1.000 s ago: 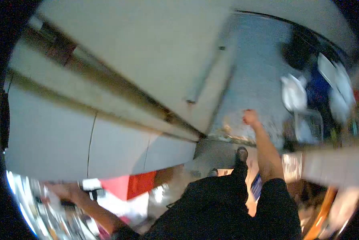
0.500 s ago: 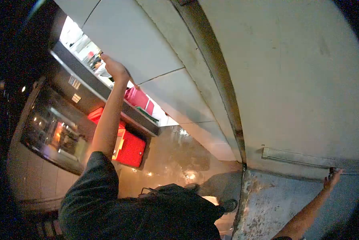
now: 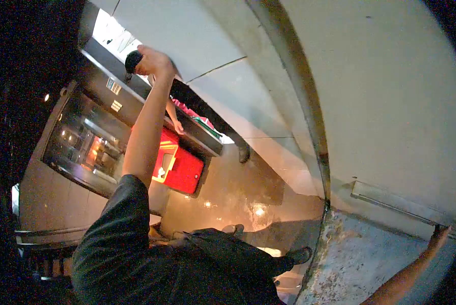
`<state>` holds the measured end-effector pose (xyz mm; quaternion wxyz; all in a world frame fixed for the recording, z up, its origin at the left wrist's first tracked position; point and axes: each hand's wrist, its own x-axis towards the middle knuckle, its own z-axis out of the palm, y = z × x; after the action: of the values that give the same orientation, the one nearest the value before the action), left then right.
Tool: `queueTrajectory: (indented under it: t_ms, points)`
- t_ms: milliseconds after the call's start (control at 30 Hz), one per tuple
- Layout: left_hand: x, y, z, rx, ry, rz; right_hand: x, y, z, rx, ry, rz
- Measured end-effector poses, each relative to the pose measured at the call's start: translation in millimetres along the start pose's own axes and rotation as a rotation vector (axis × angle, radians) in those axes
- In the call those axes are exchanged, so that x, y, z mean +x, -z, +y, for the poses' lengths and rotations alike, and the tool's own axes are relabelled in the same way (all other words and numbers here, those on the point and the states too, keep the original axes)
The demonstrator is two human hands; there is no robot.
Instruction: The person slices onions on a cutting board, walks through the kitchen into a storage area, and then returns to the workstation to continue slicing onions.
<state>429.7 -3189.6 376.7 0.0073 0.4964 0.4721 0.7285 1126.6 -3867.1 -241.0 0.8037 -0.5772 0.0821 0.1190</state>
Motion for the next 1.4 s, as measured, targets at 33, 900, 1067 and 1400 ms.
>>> queueTrajectory:
  t_ms: [33, 900, 1067, 1400]
  points:
    - [1.4, 1.0, -0.8, 0.050, 0.010, 0.022, 10.4, 2.4, 0.8, 0.002, -0.002, -0.008]
    - [43.6, -26.8, -59.3, -0.306, 0.019, -0.175, -233.8, 39.6, -16.0, 0.012, 0.031, 0.157]
    - [16.9, 22.4, -91.0, -0.565, 0.177, -0.589, -290.7, 98.5, -9.5, -0.238, -0.271, -0.293]
    - [-0.7, 260.3, -385.7, 0.224, 0.229, -0.907, -451.6, 105.7, -6.2, -0.758, -0.084, 0.088]
